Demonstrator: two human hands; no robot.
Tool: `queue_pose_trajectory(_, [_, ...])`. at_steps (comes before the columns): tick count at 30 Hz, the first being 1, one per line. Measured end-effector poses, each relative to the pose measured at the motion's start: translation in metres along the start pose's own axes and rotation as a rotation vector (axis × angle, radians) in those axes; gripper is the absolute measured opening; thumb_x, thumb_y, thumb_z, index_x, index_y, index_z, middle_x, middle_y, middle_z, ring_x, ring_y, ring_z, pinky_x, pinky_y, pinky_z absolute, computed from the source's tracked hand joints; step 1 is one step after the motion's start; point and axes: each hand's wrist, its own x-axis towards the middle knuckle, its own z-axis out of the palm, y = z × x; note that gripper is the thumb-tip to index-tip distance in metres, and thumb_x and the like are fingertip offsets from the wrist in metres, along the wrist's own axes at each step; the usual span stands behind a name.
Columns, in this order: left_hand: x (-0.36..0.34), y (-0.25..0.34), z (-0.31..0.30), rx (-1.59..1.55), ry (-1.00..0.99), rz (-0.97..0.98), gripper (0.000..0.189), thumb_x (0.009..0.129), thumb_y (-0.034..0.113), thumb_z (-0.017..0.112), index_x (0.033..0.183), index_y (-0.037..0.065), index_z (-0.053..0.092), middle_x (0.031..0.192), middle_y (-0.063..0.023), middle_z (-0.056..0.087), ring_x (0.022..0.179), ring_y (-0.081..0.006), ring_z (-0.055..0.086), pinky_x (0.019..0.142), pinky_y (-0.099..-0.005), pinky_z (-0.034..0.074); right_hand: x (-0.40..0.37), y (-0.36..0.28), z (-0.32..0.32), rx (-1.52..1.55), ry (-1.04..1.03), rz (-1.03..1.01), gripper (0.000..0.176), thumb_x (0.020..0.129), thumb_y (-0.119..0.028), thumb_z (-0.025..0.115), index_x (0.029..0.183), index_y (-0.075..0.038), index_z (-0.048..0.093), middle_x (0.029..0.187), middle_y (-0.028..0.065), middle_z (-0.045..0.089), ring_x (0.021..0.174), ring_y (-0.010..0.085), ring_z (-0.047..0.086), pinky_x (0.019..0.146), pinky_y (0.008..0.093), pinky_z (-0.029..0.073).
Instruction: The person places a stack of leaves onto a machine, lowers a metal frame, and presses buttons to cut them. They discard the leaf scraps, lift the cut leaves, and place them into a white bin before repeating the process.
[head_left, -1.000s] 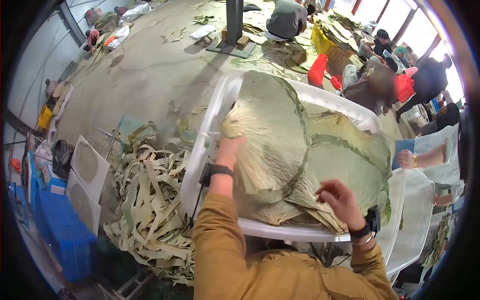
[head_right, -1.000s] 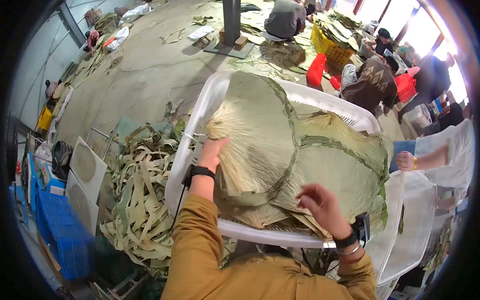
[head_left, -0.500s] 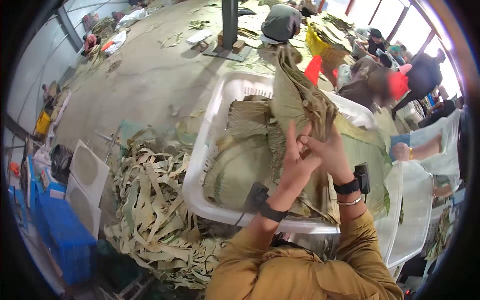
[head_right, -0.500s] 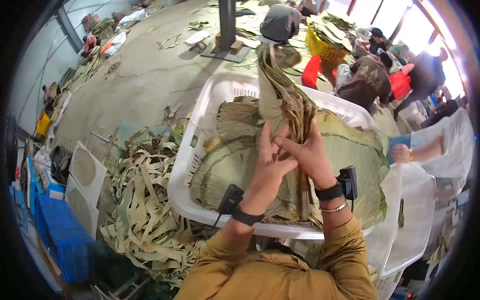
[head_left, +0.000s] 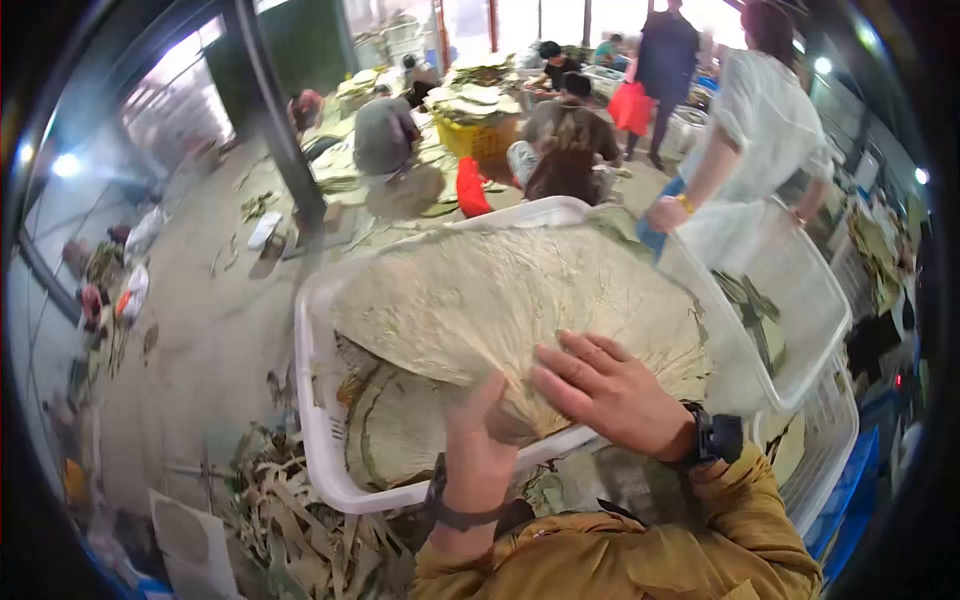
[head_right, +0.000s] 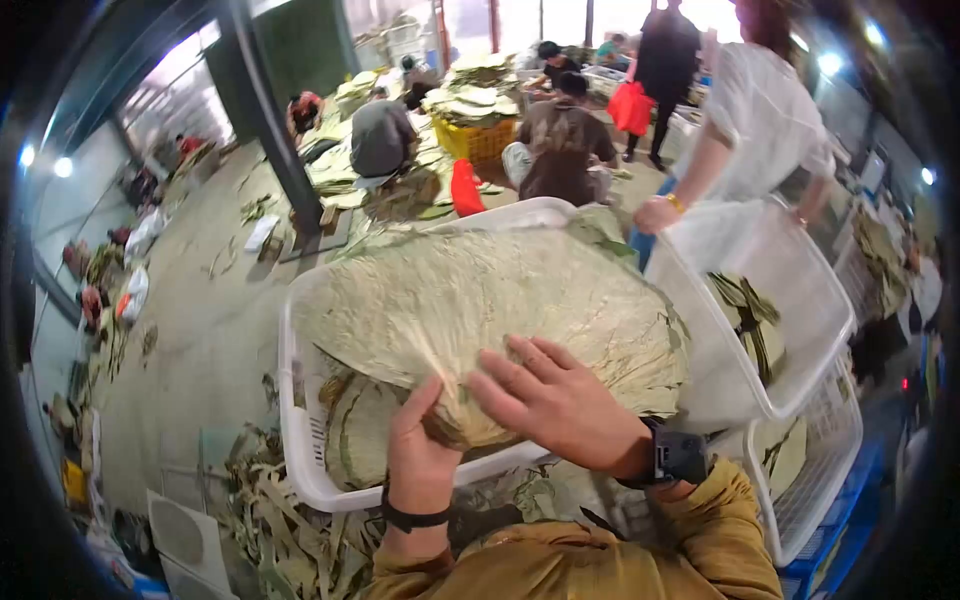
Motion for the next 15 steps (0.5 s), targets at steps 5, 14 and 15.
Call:
queue_pose_trajectory(5, [-0.029, -0.086, 0.027, 1.117, -0.419, 0.502, 0.051, 0.075, -0.008, 0.068, 0.122, 0.002, 0.051, 0.121, -0.0115, 0.056, 0.109, -0.0199, 0.057, 0.091, -0.0366, 0.049, -0.15, -0.053, -0.061, 0.015, 0.386, 0.068, 0.029, 0.072, -0.009, 0.07, 0.1, -0.009, 0.062, 0.105, 0.0095, 0.065, 0.099, 0.0264, 0.063, 0.085, 0.0391, 0.047])
queue_pose_trajectory(14, [-0.156, -0.344, 0.11, 0.027, -0.747, -0.32, 0.046, 0.092, 0.011, 0.056, 0.134, 0.002, 0.041, 0.119, -0.0048, 0.058, 0.104, -0.0106, 0.055, 0.088, -0.0288, 0.047, -0.483, -0.074, -0.065, 1.105, 1.659, 1.169, 0.042, 0.097, -0.023, 0.051, 0.13, 0.001, 0.045, 0.13, 0.0137, 0.051, 0.118, 0.0245, 0.05, 0.101, 0.0355, 0.04])
queue_pose_trajectory(15, [-0.174, -0.372, 0.105, 0.134, -0.784, -0.271, 0.05, 0.093, 0.013, 0.056, 0.138, 0.002, 0.037, 0.125, -0.0047, 0.055, 0.108, -0.0118, 0.053, 0.091, -0.0298, 0.046, -0.515, -0.082, -0.057, 0.591, 1.303, 1.268, 0.048, 0.092, -0.016, 0.059, 0.133, 0.003, 0.042, 0.135, 0.015, 0.047, 0.12, 0.025, 0.048, 0.102, 0.0343, 0.039])
